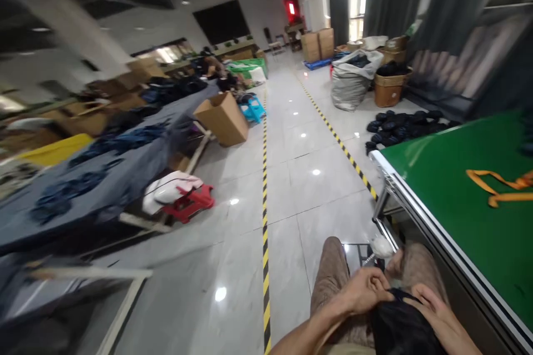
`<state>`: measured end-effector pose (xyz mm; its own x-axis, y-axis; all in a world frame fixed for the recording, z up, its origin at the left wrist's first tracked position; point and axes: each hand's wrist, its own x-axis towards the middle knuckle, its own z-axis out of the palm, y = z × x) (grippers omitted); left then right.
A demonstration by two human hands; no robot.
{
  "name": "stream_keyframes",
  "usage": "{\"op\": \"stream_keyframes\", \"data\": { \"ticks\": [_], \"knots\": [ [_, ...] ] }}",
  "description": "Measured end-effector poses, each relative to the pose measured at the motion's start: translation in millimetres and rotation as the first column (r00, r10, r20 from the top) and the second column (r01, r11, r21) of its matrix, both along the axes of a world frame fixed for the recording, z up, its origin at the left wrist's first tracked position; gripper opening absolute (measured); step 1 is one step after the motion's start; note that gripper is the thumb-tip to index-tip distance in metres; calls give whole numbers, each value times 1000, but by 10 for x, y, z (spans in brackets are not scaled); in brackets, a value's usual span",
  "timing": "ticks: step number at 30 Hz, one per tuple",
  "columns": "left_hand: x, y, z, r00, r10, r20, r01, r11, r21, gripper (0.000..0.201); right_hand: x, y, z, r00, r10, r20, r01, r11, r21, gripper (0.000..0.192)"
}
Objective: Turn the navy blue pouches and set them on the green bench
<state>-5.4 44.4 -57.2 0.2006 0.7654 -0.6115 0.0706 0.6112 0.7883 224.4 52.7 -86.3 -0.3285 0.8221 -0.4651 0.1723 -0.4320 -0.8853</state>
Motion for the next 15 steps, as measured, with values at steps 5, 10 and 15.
{"op": "stream_keyframes", "data": {
  "ticks": [5, 10, 15],
  "knots": [
    [-24, 29, -14, 824, -192, -534, 431, 824, 368, 32, -43, 24, 187, 988, -75, -133, 50, 983, -179, 45],
    [51, -15, -308, 531, -330, -780, 708, 679, 194, 76, 252, 232, 81, 904, 32, 427, -149, 958, 243, 24],
    [70, 34, -338, 816, -155, -557, 435, 798, 417, 48, 488, 379, 259, 675, 245, 696, -553, 792, 258, 14]
  ]
}}
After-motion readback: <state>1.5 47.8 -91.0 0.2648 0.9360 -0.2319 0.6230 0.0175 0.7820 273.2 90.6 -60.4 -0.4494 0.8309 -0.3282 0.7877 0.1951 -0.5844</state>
